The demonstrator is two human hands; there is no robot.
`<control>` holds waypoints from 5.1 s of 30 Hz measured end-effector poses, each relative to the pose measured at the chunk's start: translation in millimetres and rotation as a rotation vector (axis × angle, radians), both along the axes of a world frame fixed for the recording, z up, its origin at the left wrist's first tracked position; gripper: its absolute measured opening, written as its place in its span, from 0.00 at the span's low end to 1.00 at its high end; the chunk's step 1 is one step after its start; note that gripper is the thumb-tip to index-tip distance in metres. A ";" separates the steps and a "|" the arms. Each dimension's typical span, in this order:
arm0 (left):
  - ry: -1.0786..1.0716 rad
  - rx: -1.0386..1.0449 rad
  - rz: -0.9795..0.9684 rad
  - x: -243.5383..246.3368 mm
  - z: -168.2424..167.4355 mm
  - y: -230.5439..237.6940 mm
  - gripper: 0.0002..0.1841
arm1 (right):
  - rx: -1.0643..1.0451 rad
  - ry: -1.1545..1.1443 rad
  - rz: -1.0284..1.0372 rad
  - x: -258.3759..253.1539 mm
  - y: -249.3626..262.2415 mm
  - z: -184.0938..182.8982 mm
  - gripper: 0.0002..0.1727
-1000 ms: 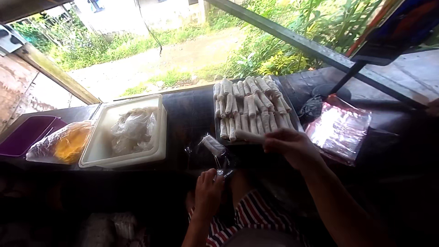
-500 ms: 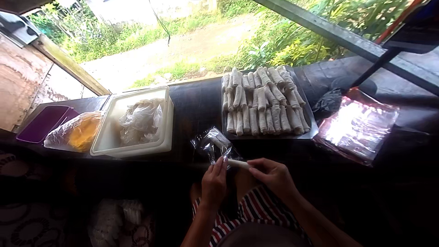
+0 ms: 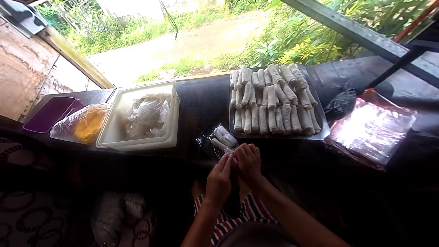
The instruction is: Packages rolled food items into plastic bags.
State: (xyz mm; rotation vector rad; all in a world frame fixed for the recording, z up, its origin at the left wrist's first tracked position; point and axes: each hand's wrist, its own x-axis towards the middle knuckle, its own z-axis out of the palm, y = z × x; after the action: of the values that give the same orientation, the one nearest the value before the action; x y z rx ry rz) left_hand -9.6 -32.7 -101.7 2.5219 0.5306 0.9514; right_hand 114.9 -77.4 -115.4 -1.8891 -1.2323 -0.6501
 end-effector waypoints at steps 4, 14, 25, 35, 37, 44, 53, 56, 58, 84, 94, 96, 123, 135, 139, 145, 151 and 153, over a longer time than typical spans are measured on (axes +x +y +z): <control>0.009 -0.216 0.038 -3.8 3.4 3.6 0.30 | -0.061 0.064 0.146 7.3 0.6 4.7 0.13; 0.201 -0.437 0.007 -0.3 17.8 13.7 0.35 | -0.183 0.131 0.366 19.8 1.8 3.5 0.07; 0.489 -0.427 -0.038 5.9 35.4 33.8 0.34 | -0.347 0.215 0.347 23.2 -8.5 47.5 0.16; 0.669 -0.494 -0.046 11.7 44.3 36.4 0.34 | -0.510 0.298 -0.353 153.8 -6.7 119.5 0.29; 0.654 -0.513 -0.042 6.5 46.6 35.9 0.39 | -0.577 0.351 -0.346 160.1 -0.5 117.3 0.27; 0.226 -0.300 -0.060 -14.5 55.7 37.3 0.31 | -0.290 0.502 -0.134 129.3 -23.6 123.6 0.15; -0.105 -0.116 -0.163 -5.0 74.1 26.7 0.19 | -0.118 1.401 0.649 44.4 -54.2 111.9 0.07; -0.090 -0.139 -0.183 -11.7 74.3 24.7 0.16 | -0.175 1.235 0.742 43.6 -55.9 104.0 0.22; -0.094 -0.151 -0.180 -13.8 74.8 23.5 0.16 | -0.221 0.932 0.813 43.7 -55.9 97.7 0.25; -0.056 -0.297 -0.212 -24.2 33.9 -2.6 0.25 | -0.128 0.961 0.763 45.5 -104.4 50.6 0.12; 0.048 0.156 0.209 0.1 -3.2 4.1 0.04 | 0.121 1.196 0.382 28.2 -114.6 27.3 0.09; -0.010 0.171 0.212 3.1 -2.1 4.6 0.04 | 0.131 1.133 0.362 19.4 -101.7 26.3 0.08; -0.012 -0.283 0.154 -7.9 0.0 8.5 0.20 | -0.157 -0.146 0.113 5.9 38.5 4.5 0.09; 0.608 -0.568 0.080 7.4 37.1 35.0 0.35 | -0.541 0.117 0.176 91.7 -28.7 93.9 0.22; 0.661 -0.605 0.086 8.8 42.2 36.2 0.35 | -0.623 0.059 0.120 118.3 -33.4 94.9 0.33; 0.685 -0.645 0.064 -5.0 47.0 34.2 0.44 | -0.521 -0.048 0.167 125.5 -34.1 95.7 0.19; 0.623 -0.623 0.090 -12.5 53.1 32.2 0.45 | -0.507 0.101 0.033 108.8 -35.8 95.3 0.26; 0.615 -0.609 0.085 -13.3 53.4 31.9 0.45 | -0.556 0.091 0.023 106.3 -36.0 89.3 0.27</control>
State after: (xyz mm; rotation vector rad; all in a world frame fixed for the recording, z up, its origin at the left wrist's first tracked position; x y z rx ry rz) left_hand -22.9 -0.9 -48.3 2.1823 0.9419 -0.0199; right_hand 221.2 -113.4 -26.2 -2.3153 -1.4765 -0.2096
